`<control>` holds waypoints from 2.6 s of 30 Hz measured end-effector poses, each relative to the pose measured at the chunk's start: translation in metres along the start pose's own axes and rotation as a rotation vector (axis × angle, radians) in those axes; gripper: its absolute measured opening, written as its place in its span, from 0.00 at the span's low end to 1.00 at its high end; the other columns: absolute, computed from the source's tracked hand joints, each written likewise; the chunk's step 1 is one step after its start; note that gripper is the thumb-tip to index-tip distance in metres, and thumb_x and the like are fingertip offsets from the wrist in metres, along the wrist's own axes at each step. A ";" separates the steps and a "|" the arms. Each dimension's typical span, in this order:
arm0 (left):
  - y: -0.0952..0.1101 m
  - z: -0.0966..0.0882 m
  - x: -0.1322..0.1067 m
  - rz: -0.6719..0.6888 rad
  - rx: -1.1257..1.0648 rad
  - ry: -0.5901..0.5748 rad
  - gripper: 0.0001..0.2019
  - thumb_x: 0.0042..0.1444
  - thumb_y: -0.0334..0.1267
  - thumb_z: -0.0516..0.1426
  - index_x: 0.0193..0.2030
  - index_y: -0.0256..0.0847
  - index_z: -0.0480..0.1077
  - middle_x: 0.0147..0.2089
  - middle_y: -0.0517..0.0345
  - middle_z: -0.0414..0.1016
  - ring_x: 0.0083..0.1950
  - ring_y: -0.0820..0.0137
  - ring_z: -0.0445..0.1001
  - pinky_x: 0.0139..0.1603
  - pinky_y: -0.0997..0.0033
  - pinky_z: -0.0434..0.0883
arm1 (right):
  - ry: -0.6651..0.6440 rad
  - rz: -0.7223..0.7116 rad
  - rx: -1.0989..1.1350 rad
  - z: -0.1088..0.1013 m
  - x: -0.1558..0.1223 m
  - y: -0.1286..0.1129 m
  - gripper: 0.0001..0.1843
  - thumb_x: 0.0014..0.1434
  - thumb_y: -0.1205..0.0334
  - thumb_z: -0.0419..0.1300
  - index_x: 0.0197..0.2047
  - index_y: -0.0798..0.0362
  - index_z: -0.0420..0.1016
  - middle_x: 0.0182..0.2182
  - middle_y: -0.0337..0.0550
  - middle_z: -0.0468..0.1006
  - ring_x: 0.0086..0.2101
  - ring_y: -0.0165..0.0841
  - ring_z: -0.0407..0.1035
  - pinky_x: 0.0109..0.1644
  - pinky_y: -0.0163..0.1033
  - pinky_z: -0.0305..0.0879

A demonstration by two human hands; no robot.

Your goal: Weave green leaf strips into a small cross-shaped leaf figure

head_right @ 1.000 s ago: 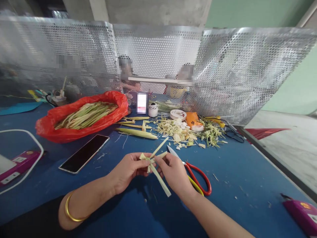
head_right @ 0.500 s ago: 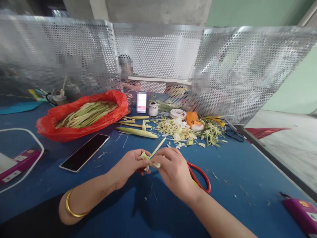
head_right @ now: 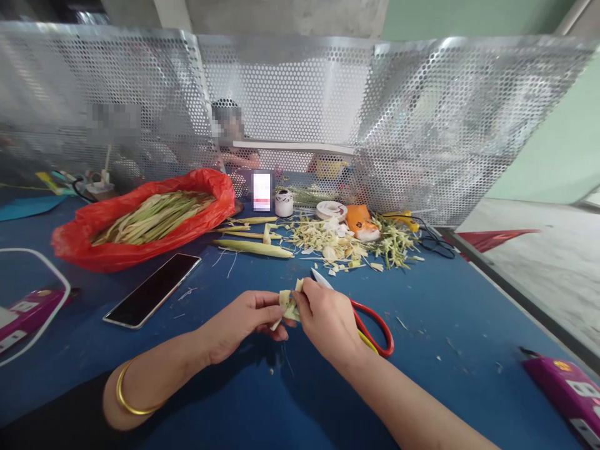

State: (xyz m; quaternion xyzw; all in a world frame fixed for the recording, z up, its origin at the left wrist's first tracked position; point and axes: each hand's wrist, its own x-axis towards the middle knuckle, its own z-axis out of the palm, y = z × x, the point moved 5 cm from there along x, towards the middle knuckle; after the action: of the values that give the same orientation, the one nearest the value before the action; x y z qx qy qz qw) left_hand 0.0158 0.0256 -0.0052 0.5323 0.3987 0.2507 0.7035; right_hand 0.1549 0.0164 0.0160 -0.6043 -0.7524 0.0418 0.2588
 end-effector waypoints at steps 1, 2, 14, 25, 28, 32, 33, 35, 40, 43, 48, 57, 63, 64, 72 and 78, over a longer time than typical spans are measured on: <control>-0.001 0.001 0.000 0.000 0.008 0.023 0.12 0.51 0.40 0.62 0.40 0.34 0.77 0.35 0.52 0.79 0.30 0.72 0.75 0.38 0.70 0.72 | -0.018 0.022 -0.001 0.003 0.000 0.000 0.13 0.63 0.60 0.51 0.26 0.50 0.63 0.20 0.36 0.71 0.20 0.31 0.64 0.25 0.34 0.47; -0.003 0.001 0.000 0.001 0.016 0.051 0.12 0.49 0.38 0.63 0.39 0.34 0.77 0.34 0.53 0.78 0.30 0.72 0.75 0.37 0.70 0.72 | -0.033 0.039 0.001 0.005 0.000 0.000 0.12 0.62 0.60 0.52 0.26 0.50 0.63 0.19 0.36 0.71 0.20 0.30 0.63 0.24 0.34 0.46; 0.005 -0.020 0.005 0.061 -0.001 0.251 0.08 0.52 0.33 0.59 0.39 0.35 0.73 0.30 0.56 0.78 0.23 0.77 0.70 0.29 0.76 0.68 | -0.155 -0.167 0.076 -0.027 0.007 0.005 0.06 0.62 0.60 0.56 0.39 0.48 0.74 0.31 0.39 0.81 0.33 0.34 0.73 0.36 0.37 0.61; 0.001 -0.018 0.005 0.028 0.015 0.222 0.07 0.49 0.36 0.61 0.31 0.33 0.74 0.29 0.54 0.79 0.22 0.79 0.68 0.28 0.76 0.66 | -0.098 0.067 0.760 -0.022 0.003 0.005 0.07 0.54 0.55 0.64 0.34 0.48 0.81 0.30 0.39 0.79 0.31 0.32 0.71 0.35 0.34 0.66; 0.000 -0.016 0.006 0.041 0.009 0.226 0.08 0.49 0.35 0.61 0.35 0.34 0.72 0.28 0.55 0.78 0.22 0.79 0.68 0.28 0.76 0.66 | 0.007 0.102 0.903 -0.017 0.003 0.006 0.06 0.53 0.57 0.65 0.31 0.49 0.81 0.32 0.40 0.78 0.34 0.32 0.70 0.36 0.33 0.65; -0.003 -0.015 0.006 0.038 -0.005 0.260 0.13 0.48 0.32 0.62 0.39 0.38 0.64 0.26 0.57 0.78 0.19 0.77 0.68 0.24 0.75 0.64 | -0.010 0.157 0.979 -0.008 0.002 0.007 0.11 0.58 0.55 0.60 0.32 0.51 0.80 0.32 0.42 0.79 0.32 0.31 0.70 0.40 0.35 0.66; -0.004 -0.015 0.006 0.044 -0.006 0.259 0.13 0.48 0.32 0.62 0.38 0.39 0.62 0.26 0.58 0.78 0.19 0.76 0.68 0.23 0.75 0.64 | -0.037 0.179 0.975 -0.006 0.001 0.007 0.11 0.58 0.55 0.59 0.34 0.52 0.80 0.29 0.41 0.78 0.29 0.30 0.69 0.38 0.35 0.66; -0.004 -0.015 0.007 0.062 0.000 0.249 0.12 0.48 0.32 0.61 0.36 0.40 0.61 0.25 0.59 0.78 0.18 0.77 0.68 0.23 0.75 0.64 | -0.083 0.223 0.958 -0.002 0.000 0.007 0.11 0.58 0.55 0.60 0.38 0.53 0.77 0.25 0.38 0.76 0.25 0.29 0.68 0.34 0.35 0.65; -0.003 -0.015 0.007 0.070 0.010 0.242 0.11 0.48 0.31 0.61 0.35 0.40 0.62 0.24 0.61 0.77 0.17 0.77 0.67 0.22 0.76 0.64 | -0.182 0.279 0.870 0.005 -0.001 0.008 0.12 0.55 0.53 0.62 0.29 0.54 0.72 0.23 0.37 0.74 0.22 0.28 0.64 0.29 0.33 0.60; -0.004 -0.014 0.007 0.045 -0.005 0.243 0.10 0.48 0.29 0.61 0.33 0.40 0.62 0.24 0.60 0.77 0.17 0.78 0.67 0.22 0.77 0.64 | -0.222 0.284 0.796 0.009 -0.002 0.012 0.12 0.55 0.54 0.61 0.28 0.54 0.74 0.21 0.36 0.71 0.23 0.27 0.62 0.28 0.33 0.57; -0.007 -0.013 0.008 0.025 -0.042 0.239 0.09 0.49 0.30 0.61 0.33 0.39 0.63 0.24 0.59 0.78 0.17 0.78 0.68 0.22 0.78 0.63 | -0.240 0.303 0.720 0.014 -0.003 0.015 0.10 0.55 0.57 0.59 0.28 0.54 0.76 0.19 0.35 0.69 0.22 0.28 0.61 0.26 0.33 0.55; -0.007 -0.012 0.008 0.025 -0.035 0.254 0.09 0.48 0.29 0.60 0.33 0.39 0.63 0.24 0.59 0.77 0.17 0.79 0.67 0.22 0.78 0.64 | -0.221 0.311 0.658 0.012 -0.003 0.011 0.11 0.54 0.58 0.57 0.26 0.54 0.76 0.16 0.34 0.68 0.20 0.27 0.60 0.25 0.32 0.54; -0.005 -0.010 0.006 0.066 0.022 0.235 0.09 0.47 0.30 0.61 0.33 0.38 0.64 0.24 0.58 0.77 0.19 0.77 0.68 0.23 0.76 0.66 | -0.190 0.233 0.607 0.008 -0.004 0.006 0.11 0.56 0.57 0.57 0.28 0.53 0.76 0.20 0.37 0.71 0.23 0.30 0.63 0.27 0.34 0.58; -0.004 -0.010 0.006 0.068 0.026 0.240 0.09 0.47 0.30 0.61 0.33 0.39 0.64 0.23 0.59 0.77 0.19 0.77 0.69 0.23 0.76 0.66 | -0.181 0.230 0.617 0.008 -0.004 0.006 0.11 0.57 0.56 0.57 0.28 0.53 0.74 0.21 0.37 0.72 0.23 0.30 0.64 0.27 0.34 0.59; -0.002 -0.009 0.005 0.082 0.078 0.217 0.10 0.46 0.31 0.61 0.34 0.39 0.63 0.25 0.58 0.77 0.19 0.76 0.68 0.24 0.74 0.67 | -0.131 0.130 0.647 0.005 -0.005 0.000 0.05 0.59 0.60 0.57 0.38 0.49 0.64 0.26 0.37 0.74 0.25 0.32 0.71 0.30 0.36 0.66; -0.001 -0.007 0.005 0.158 0.135 0.199 0.07 0.45 0.32 0.59 0.34 0.38 0.68 0.25 0.59 0.76 0.23 0.73 0.70 0.25 0.74 0.68 | -0.098 0.046 0.386 0.002 -0.008 0.001 0.08 0.63 0.59 0.53 0.45 0.49 0.67 0.32 0.41 0.76 0.30 0.34 0.72 0.34 0.37 0.66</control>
State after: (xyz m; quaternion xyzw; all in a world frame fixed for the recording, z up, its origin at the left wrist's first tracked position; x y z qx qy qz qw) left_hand 0.0128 0.0325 -0.0084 0.5805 0.4394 0.3294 0.6011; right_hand 0.1560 0.0101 0.0108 -0.5577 -0.7282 0.2203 0.3319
